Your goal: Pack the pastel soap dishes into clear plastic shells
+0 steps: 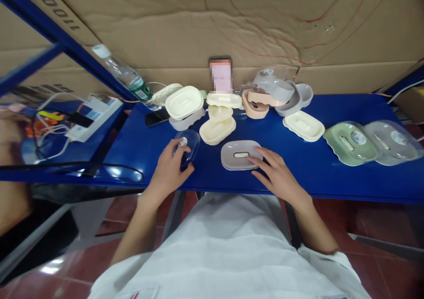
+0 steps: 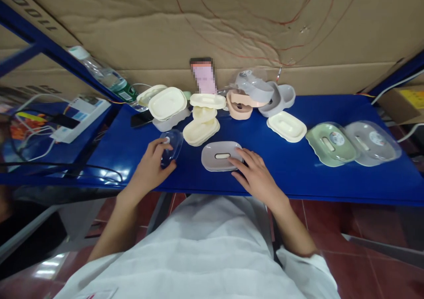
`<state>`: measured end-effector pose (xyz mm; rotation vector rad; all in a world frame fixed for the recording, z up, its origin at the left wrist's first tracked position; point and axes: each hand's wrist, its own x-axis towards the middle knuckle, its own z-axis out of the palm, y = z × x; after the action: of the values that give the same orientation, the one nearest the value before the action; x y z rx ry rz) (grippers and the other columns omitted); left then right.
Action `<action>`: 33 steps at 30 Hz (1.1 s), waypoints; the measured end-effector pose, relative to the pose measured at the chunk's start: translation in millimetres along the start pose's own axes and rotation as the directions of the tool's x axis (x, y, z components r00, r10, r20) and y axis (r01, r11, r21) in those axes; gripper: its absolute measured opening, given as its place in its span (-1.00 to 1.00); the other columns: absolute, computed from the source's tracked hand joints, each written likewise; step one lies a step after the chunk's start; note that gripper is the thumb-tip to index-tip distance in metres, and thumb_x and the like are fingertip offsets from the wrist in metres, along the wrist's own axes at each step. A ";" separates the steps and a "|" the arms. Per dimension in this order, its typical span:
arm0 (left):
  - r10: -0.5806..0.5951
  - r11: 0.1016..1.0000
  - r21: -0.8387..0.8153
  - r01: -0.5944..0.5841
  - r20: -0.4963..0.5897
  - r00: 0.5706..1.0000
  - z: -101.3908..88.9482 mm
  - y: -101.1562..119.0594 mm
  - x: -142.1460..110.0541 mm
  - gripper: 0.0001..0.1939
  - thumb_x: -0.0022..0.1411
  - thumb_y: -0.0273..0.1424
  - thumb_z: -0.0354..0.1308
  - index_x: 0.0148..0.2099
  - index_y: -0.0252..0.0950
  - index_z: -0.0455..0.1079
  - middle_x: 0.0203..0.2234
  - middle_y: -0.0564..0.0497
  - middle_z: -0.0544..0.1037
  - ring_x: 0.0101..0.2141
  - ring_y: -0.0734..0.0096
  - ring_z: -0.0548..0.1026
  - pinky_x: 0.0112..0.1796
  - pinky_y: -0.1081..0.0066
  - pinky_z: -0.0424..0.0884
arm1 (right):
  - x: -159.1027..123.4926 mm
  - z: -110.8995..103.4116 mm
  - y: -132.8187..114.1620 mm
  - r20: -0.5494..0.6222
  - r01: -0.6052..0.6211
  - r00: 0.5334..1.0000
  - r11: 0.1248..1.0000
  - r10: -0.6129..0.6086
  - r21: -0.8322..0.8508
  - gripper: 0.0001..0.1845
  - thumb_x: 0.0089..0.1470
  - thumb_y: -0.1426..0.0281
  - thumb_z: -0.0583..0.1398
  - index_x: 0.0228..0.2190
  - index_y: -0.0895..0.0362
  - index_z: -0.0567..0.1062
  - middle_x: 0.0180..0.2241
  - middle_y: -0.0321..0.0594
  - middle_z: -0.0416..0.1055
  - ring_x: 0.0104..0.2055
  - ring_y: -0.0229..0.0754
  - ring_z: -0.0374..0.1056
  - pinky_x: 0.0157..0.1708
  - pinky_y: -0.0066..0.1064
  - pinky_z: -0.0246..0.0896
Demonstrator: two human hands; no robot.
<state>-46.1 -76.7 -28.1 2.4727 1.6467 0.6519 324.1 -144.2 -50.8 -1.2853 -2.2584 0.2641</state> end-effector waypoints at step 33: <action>0.459 0.836 -0.340 -0.430 0.006 0.888 33.0 59.3 2.4 -0.35 0.51 -0.26 0.25 0.53 -0.08 0.16 0.54 -0.28 0.14 0.51 -0.06 0.16 0.36 -0.15 0.37 | 0.2 -7.0 -5.8 -0.021 0.030 0.999 0.999 -0.031 -0.042 -0.22 0.43 0.34 0.24 0.52 -0.22 0.11 0.52 -0.10 0.14 0.44 0.15 0.29 0.36 0.10 0.33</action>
<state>18.7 -93.9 -38.7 2.5862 0.8328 0.7760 323.5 -147.7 -42.4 -1.2679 -2.2737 0.1923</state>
